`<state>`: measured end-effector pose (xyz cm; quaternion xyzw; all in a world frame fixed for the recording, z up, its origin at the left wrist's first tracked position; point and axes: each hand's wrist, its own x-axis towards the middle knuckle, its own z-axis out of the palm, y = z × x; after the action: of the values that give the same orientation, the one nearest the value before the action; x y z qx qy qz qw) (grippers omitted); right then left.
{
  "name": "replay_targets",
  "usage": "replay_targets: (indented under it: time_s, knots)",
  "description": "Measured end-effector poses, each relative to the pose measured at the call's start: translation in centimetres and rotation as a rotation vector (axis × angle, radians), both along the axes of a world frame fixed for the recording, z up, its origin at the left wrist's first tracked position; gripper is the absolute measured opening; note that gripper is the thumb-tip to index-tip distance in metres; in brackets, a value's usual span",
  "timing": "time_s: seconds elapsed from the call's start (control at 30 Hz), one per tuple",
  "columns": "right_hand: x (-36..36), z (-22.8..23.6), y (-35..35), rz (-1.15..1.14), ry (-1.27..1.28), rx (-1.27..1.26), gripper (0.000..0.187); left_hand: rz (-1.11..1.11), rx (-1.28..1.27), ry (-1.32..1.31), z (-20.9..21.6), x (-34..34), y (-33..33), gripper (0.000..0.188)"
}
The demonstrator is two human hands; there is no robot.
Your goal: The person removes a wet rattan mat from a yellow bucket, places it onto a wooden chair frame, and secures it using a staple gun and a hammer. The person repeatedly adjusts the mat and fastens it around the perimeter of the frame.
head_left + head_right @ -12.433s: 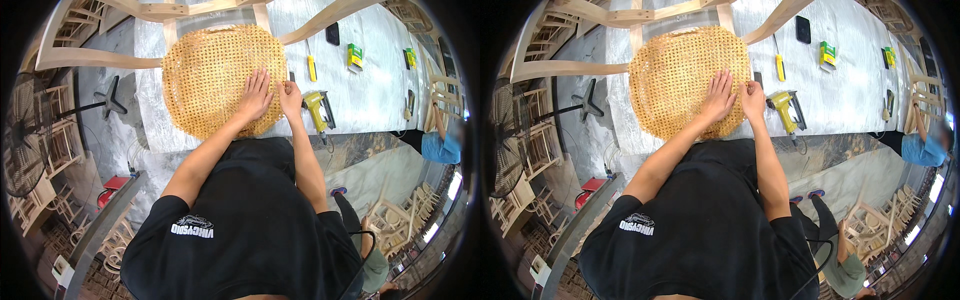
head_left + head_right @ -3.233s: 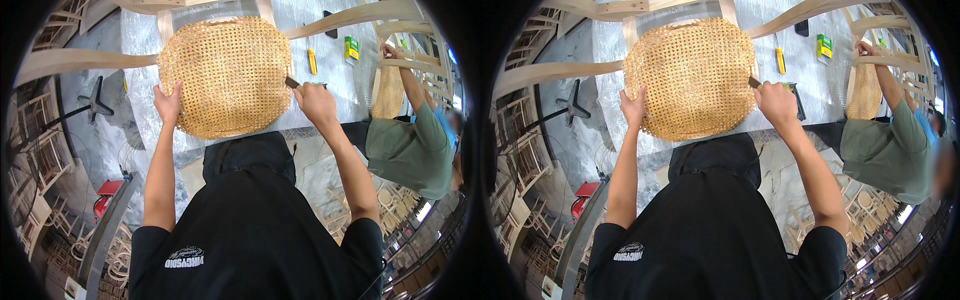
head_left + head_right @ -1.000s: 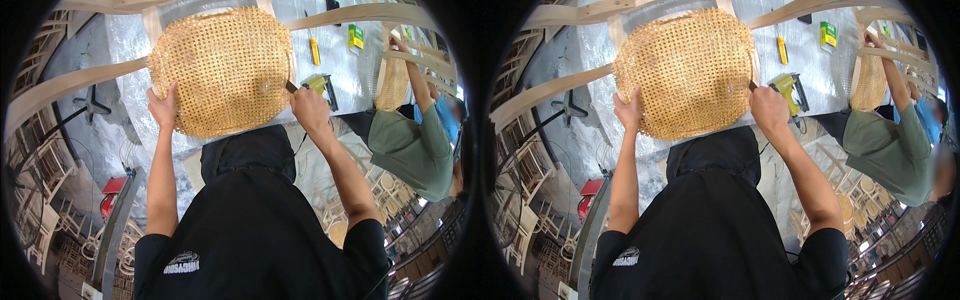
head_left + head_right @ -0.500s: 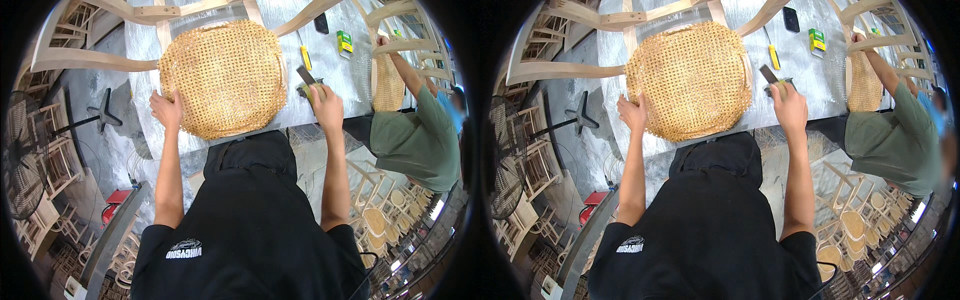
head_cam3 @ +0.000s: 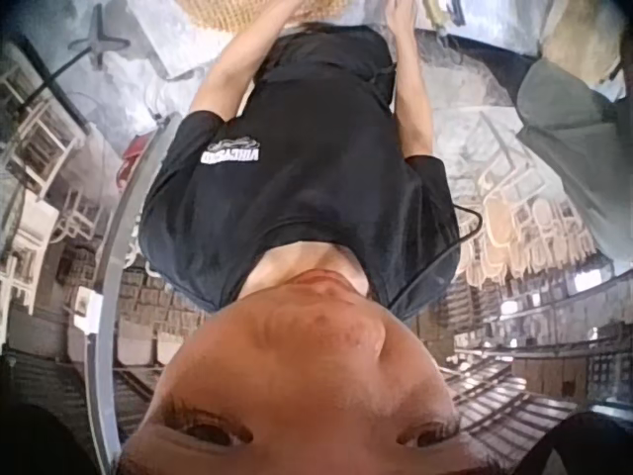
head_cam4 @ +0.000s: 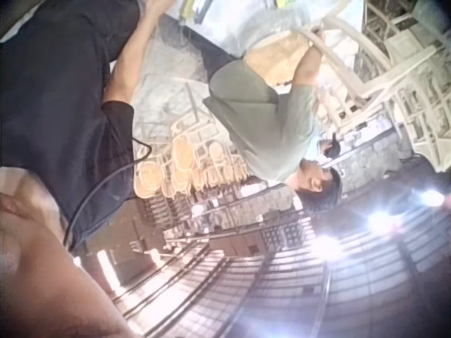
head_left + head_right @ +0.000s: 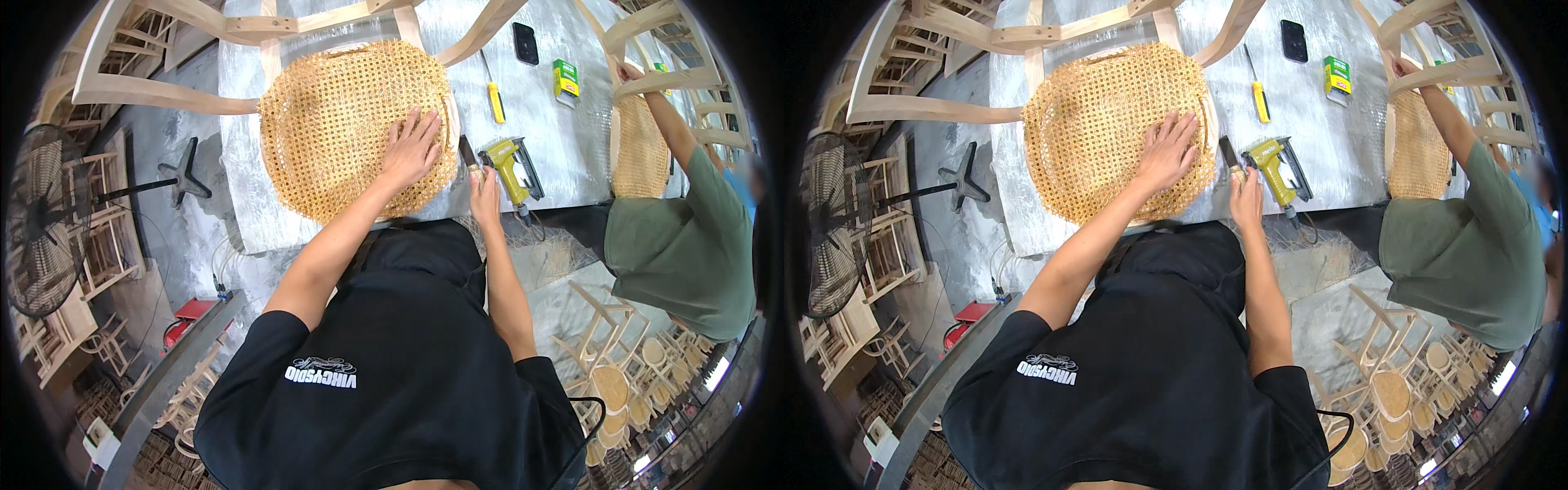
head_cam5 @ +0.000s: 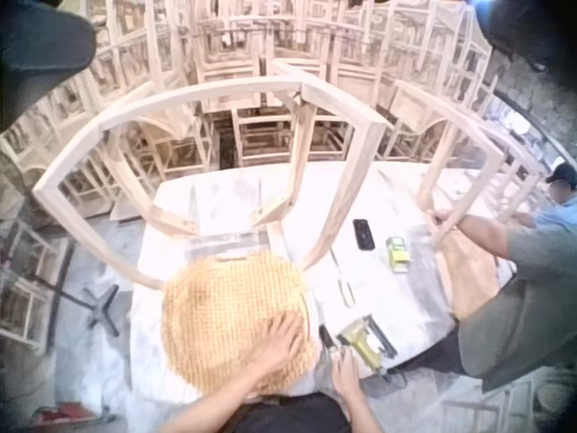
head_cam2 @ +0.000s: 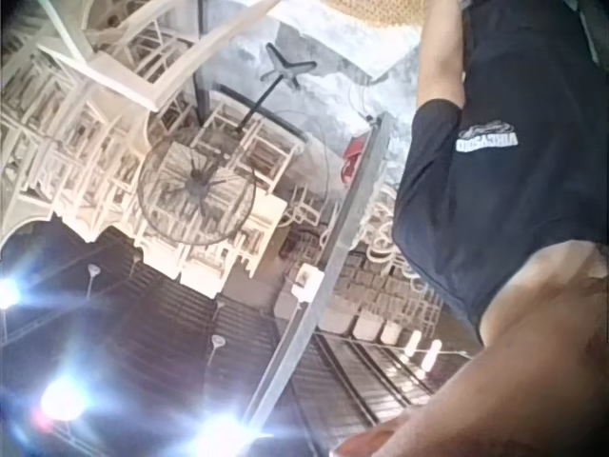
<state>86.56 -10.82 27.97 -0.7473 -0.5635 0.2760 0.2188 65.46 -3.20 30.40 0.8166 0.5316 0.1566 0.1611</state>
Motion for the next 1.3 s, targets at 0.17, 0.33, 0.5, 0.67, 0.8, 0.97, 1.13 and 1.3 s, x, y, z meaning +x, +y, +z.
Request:
replay_targets:
  time_s: [0.17,0.33,0.5,0.67,0.8,0.97,1.13,1.3]
  knots:
    - [1.4,-0.6,0.9,0.084,-0.130,0.063,0.034,0.002,-0.015,0.034,-0.1,1.1,0.0,0.064]
    - [0.5,1.0,2.3,0.148,-0.347,0.048,0.027,0.039,-0.002,0.085,-0.8,0.9,-0.3,0.065]
    - [-0.2,2.0,4.7,0.158,0.003,0.153,0.031,0.047,0.000,0.075,-1.0,1.3,-0.3,0.065]
    - [-2.2,1.7,7.1,0.104,0.353,0.008,0.041,0.039,-0.014,0.064,-0.8,1.3,-0.2,0.065]
    - [-2.9,1.6,7.8,0.099,0.404,-0.032,0.043,0.036,-0.010,0.072,-0.8,1.0,-0.1,0.066]
    - [-2.4,1.3,7.6,0.108,0.438,-0.035,0.043,0.012,-0.014,0.041,-0.4,0.4,-0.1,0.065]
    - [-2.6,1.5,7.1,0.108,0.369,-0.027,0.045,0.048,-0.040,0.066,-0.3,-0.3,-0.4,0.064]
    - [-2.8,1.4,6.9,0.105,0.338,-0.008,0.046,0.062,-0.072,0.088,-0.4,0.1,-0.3,0.065]
